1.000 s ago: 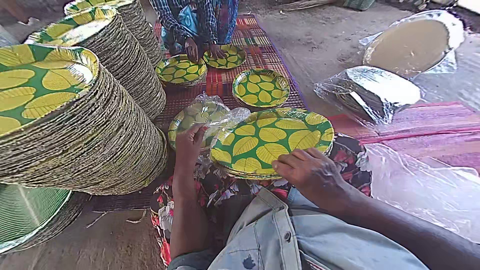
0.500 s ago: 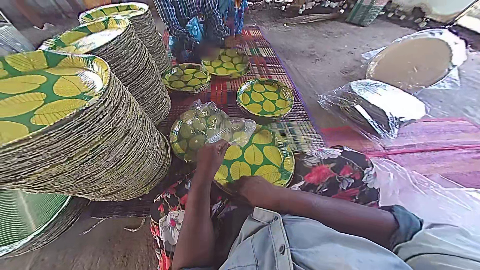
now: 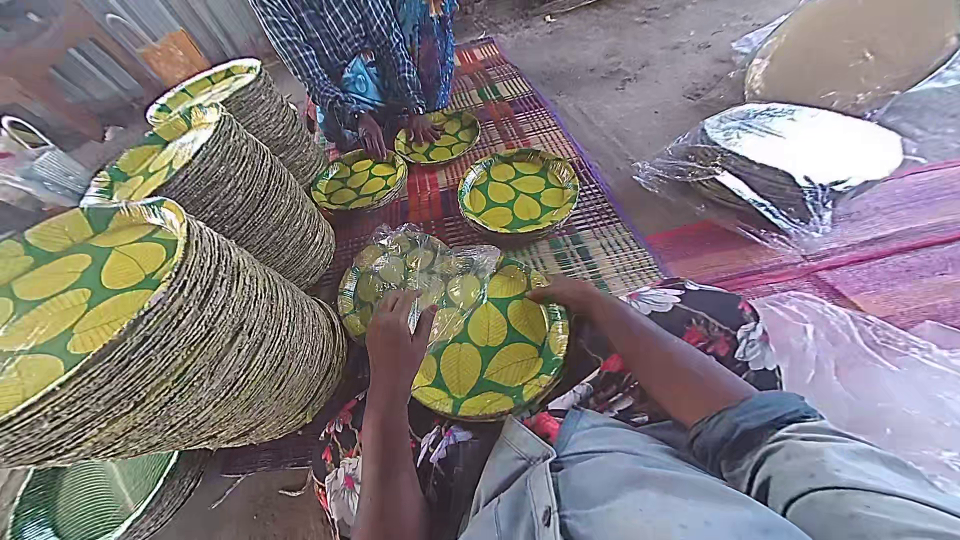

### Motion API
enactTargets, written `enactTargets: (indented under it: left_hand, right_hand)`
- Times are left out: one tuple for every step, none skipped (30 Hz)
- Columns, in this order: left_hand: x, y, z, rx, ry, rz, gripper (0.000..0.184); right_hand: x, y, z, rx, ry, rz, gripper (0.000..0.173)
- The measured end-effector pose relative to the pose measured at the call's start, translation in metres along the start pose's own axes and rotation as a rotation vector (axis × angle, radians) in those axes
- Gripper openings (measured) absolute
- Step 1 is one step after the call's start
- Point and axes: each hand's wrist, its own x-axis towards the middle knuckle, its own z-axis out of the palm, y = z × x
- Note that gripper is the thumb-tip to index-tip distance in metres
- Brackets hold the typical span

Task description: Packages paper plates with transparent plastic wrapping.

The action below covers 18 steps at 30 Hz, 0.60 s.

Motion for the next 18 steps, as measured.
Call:
enactTargets:
  left_hand:
    - [0.008, 0.008, 0.001, -0.009, 0.018, 0.028, 0.040]
    - [0.019, 0.018, 0.001, -0.019, -0.008, 0.043, 0.042]
    - [0.033, 0.029, 0.003, -0.029, -0.069, 0.041, 0.044]
    - [0.050, 0.038, 0.008, -0.033, -0.138, 0.037, 0.048]
    - [0.068, 0.045, 0.016, -0.017, -0.204, 0.031, 0.052]
    - [0.085, 0.047, 0.028, 0.018, -0.277, 0.006, 0.058]
    - [0.101, 0.046, 0.043, 0.051, -0.337, -0.026, 0.066]
    - [0.116, 0.042, 0.060, 0.087, -0.401, -0.072, 0.073]
    - [0.129, 0.032, 0.080, 0.122, -0.457, -0.113, 0.079]
    - [0.138, 0.022, 0.099, 0.145, -0.510, -0.147, 0.079]
    - [0.146, 0.013, 0.114, 0.145, -0.559, -0.176, 0.072]
    - [0.151, 0.006, 0.125, 0.128, -0.594, -0.188, 0.062]
    - [0.156, 0.003, 0.133, 0.106, -0.611, -0.194, 0.053]
    - [0.159, 0.005, 0.138, 0.095, -0.610, -0.206, 0.049]
    - [0.160, 0.009, 0.140, 0.101, -0.608, -0.217, 0.048]
    - [0.161, 0.017, 0.141, 0.115, -0.601, -0.211, 0.048]
    - [0.160, 0.026, 0.143, 0.126, -0.585, -0.183, 0.046]
    - [0.156, 0.034, 0.146, 0.124, -0.567, -0.134, 0.044]
  right_hand:
    - [-0.004, -0.001, 0.005, 0.050, -0.065, -0.068, 0.043]
    - [-0.010, -0.004, 0.009, 0.086, -0.121, -0.122, 0.045]
    - [-0.015, -0.006, 0.011, 0.104, -0.156, -0.166, 0.046]
    - [-0.017, -0.008, 0.011, 0.116, -0.175, -0.203, 0.049]
    - [-0.017, -0.009, 0.010, 0.127, -0.190, -0.232, 0.050]
    - [-0.016, -0.009, 0.010, 0.135, -0.198, -0.250, 0.050]
    - [-0.013, -0.007, 0.009, 0.144, -0.201, -0.259, 0.049]
    - [-0.012, -0.009, 0.009, 0.147, -0.204, -0.260, 0.049]
    - [-0.014, -0.011, 0.008, 0.142, -0.207, -0.269, 0.048]
    - [-0.016, -0.013, 0.008, 0.139, -0.210, -0.286, 0.048]
    - [-0.015, -0.014, 0.007, 0.142, -0.210, -0.307, 0.047]
    - [-0.014, -0.014, 0.007, 0.144, -0.212, -0.319, 0.047]
    - [-0.014, -0.015, 0.007, 0.147, -0.213, -0.320, 0.049]
    - [-0.013, -0.015, 0.008, 0.154, -0.211, -0.323, 0.050]
    - [-0.012, -0.015, 0.010, 0.162, -0.213, -0.322, 0.050]
    - [-0.010, -0.015, 0.011, 0.176, -0.213, -0.324, 0.048]
    - [-0.008, -0.016, 0.013, 0.192, -0.212, -0.324, 0.047]
    - [-0.007, -0.017, 0.016, 0.207, -0.211, -0.320, 0.048]
